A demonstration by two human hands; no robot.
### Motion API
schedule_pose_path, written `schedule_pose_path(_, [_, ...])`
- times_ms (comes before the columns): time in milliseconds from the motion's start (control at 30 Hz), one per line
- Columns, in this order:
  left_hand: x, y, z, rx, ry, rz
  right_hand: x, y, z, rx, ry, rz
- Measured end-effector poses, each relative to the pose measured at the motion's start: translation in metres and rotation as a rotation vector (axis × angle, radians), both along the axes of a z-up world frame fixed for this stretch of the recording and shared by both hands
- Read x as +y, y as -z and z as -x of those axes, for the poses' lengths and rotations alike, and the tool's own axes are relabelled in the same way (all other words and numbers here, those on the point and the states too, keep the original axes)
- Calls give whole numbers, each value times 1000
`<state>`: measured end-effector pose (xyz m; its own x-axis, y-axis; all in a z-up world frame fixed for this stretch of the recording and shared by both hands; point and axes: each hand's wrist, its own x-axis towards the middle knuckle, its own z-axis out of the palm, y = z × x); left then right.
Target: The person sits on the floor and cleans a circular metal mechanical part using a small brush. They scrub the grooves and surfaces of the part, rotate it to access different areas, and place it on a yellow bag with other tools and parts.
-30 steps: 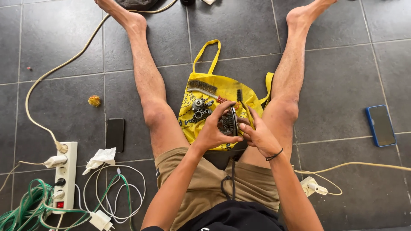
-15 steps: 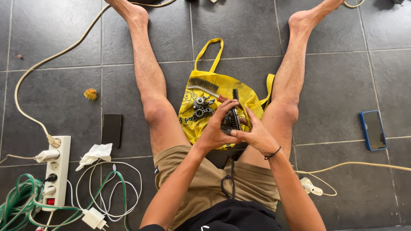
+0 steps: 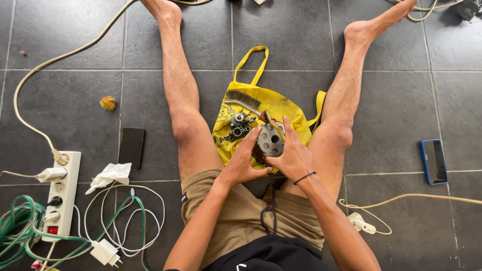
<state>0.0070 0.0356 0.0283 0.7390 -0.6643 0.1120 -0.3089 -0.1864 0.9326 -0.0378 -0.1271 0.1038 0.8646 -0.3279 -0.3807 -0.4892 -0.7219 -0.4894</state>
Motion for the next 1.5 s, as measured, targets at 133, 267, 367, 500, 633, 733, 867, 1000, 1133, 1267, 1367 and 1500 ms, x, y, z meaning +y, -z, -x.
schedule_pose_path(133, [7, 9, -1, 49, -23, -57, 4, 23, -1, 22, -48, 102])
schedule_pose_path(267, [10, 19, 0, 67, -19, -111, 9, 34, 1, 11, -57, 141])
schedule_pose_path(367, [8, 32, 0, 38, -8, -184, 9, 42, 3, 42, -58, 170])
schedule_pose_path(500, [5, 23, 1, 69, -29, -166, 6, 44, 3, 62, -73, 181])
schedule_pose_path(633, [4, 23, -2, 151, -176, -108, -21, 64, 15, -111, -9, -3])
schedule_pose_path(733, [4, 54, -4, 208, -273, -104, -47, 101, 33, -280, 126, -54])
schedule_pose_path(867, [0, 73, -8, 261, -360, -56, -43, 91, 40, -308, 285, -159])
schedule_pose_path(1000, [1, 48, -4, 279, -365, 2, -53, 110, 31, -311, 317, -173])
schedule_pose_path(1133, [4, 54, -2, 247, -377, -15, -68, 129, 19, -318, 324, -207])
schedule_pose_path(1267, [6, 69, 0, 190, -369, -31, -67, 121, 9, -369, 315, -263])
schedule_pose_path(1367, [7, 66, 5, 169, -332, -75, -69, 121, 0, -384, 309, -278])
schedule_pose_path(1500, [3, 19, 11, 204, -299, -67, -67, 115, -17, -379, 274, -251])
